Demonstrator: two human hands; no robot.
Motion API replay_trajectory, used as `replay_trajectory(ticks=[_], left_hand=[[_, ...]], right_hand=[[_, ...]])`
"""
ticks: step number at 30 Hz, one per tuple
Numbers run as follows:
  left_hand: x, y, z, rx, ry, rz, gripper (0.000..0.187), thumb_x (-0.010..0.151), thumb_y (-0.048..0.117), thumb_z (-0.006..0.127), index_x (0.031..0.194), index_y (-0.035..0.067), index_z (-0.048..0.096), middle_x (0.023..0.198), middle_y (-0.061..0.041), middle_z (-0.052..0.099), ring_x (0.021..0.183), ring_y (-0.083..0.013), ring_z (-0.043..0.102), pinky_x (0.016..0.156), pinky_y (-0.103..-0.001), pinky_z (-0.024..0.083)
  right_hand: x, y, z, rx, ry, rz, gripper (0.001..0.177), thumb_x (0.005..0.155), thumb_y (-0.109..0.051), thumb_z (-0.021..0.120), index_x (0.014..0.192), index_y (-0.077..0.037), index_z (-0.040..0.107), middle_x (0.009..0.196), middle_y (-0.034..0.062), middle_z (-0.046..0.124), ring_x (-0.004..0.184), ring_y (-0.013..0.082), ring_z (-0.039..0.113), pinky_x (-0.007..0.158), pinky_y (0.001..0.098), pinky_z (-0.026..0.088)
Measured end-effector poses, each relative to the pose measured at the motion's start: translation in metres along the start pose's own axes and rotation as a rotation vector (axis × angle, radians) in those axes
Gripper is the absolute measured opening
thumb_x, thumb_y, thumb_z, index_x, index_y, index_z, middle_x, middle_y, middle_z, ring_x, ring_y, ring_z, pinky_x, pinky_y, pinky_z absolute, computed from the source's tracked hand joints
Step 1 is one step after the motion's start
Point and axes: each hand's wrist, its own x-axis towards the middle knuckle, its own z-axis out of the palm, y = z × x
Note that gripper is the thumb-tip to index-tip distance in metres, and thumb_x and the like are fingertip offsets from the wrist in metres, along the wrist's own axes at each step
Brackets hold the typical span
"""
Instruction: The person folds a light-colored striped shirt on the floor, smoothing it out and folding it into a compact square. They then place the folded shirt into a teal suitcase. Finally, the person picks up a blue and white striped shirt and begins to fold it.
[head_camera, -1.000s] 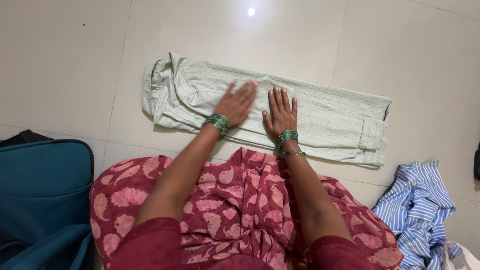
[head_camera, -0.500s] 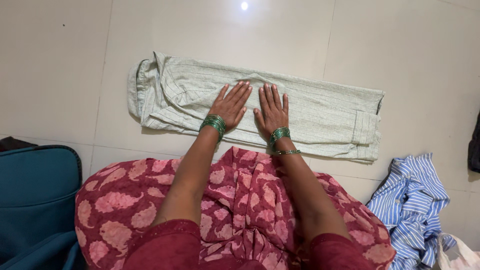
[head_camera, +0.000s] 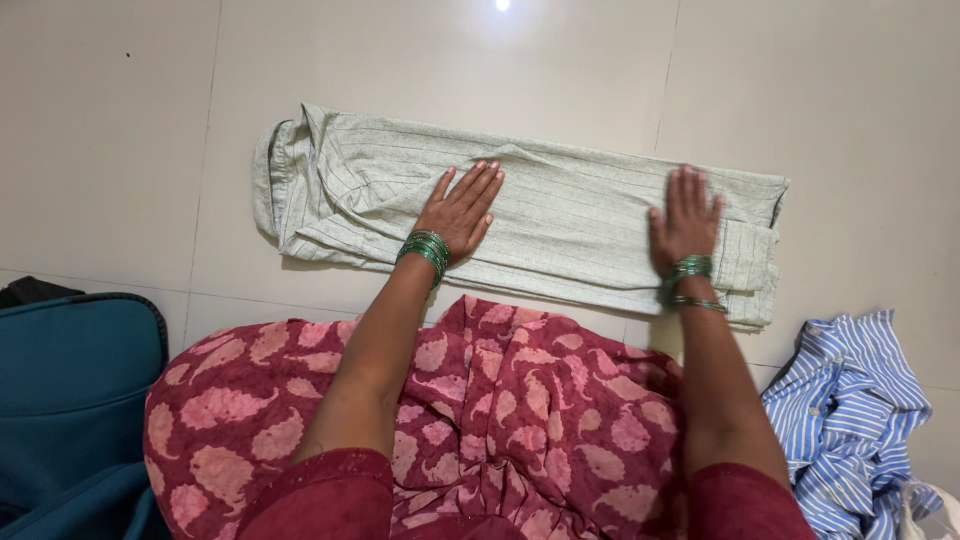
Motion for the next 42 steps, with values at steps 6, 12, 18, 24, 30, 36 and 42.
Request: replay_trajectory(ticks=[6,12,18,24,30,36,42], left_hand=[[-0.001,0.001,0.000,-0.007,0.014,0.003,0.065,0.103,0.036,0.030,0.163,0.021,0.010,0.170,0.004,0.009,0.155,-0.0129,0.010,0.127,-0.044,0.004],[-0.002,0.001,0.001,0.003,0.044,0.004,0.066,0.103,0.035,0.032,0.163,0.021,0.011,0.171,0.004,0.010,0.156,-0.0133,0.012,0.127,-0.044,0.005],[-0.002,-0.001,0.002,-0.028,0.046,0.005,0.066,0.102,0.035,0.034,0.163,0.020,0.012,0.171,0.003,0.011,0.156,-0.0136,0.012,0.127,-0.045,0.005],[0.000,-0.003,0.010,-0.021,0.070,0.022,0.066,0.102,0.036,0.034,0.163,0.021,0.013,0.170,0.002,0.012,0.156,-0.0140,0.012,0.127,-0.046,0.005],[0.000,-0.004,0.012,-0.033,0.108,0.023,0.067,0.103,0.037,0.035,0.164,0.019,0.015,0.172,0.001,0.014,0.158,-0.0148,0.013,0.128,-0.047,0.004],[0.011,-0.019,0.001,-0.025,-0.174,-0.144,0.072,0.105,0.054,0.027,0.163,0.019,0.002,0.172,0.002,-0.002,0.158,-0.0186,0.000,0.126,-0.048,-0.001],[-0.011,-0.112,-0.028,0.054,-0.193,-0.401,0.077,0.101,0.062,0.019,0.163,0.022,-0.004,0.172,0.001,-0.009,0.157,-0.0161,-0.005,0.125,-0.053,-0.004]], right_hand=[[-0.007,0.048,-0.026,0.018,-0.020,0.200,0.074,0.100,-0.047,0.027,0.165,-0.014,0.014,0.173,0.0047,0.006,0.159,0.0236,0.001,0.125,0.0591,-0.006],[-0.001,0.068,-0.026,0.073,0.002,0.407,0.075,0.103,-0.048,0.027,0.165,-0.010,0.009,0.173,0.0074,0.002,0.158,0.0264,-0.004,0.122,0.0620,-0.009],[0.032,0.003,0.005,-0.072,0.028,0.535,0.075,0.103,-0.052,0.029,0.164,-0.015,0.004,0.174,0.0017,-0.004,0.160,0.0212,-0.006,0.124,0.0619,-0.010],[0.005,-0.172,0.053,-0.031,-0.081,-0.474,0.076,0.101,-0.055,0.037,0.163,-0.019,0.014,0.171,-0.0002,0.004,0.156,0.0170,0.000,0.126,0.0536,-0.004],[-0.016,-0.206,0.015,0.121,0.025,-0.299,0.067,0.101,-0.042,0.030,0.162,-0.015,0.026,0.170,0.0020,0.021,0.158,0.0186,0.012,0.127,0.0470,-0.002],[-0.015,-0.206,0.016,0.097,0.044,-0.313,0.068,0.100,-0.043,0.031,0.162,-0.016,0.026,0.170,0.0012,0.021,0.157,0.0182,0.012,0.127,0.0485,0.001],[-0.016,-0.206,0.017,0.111,0.047,-0.309,0.068,0.100,-0.042,0.032,0.163,-0.018,0.025,0.171,0.0004,0.020,0.158,0.0186,0.012,0.128,0.0478,0.001]])
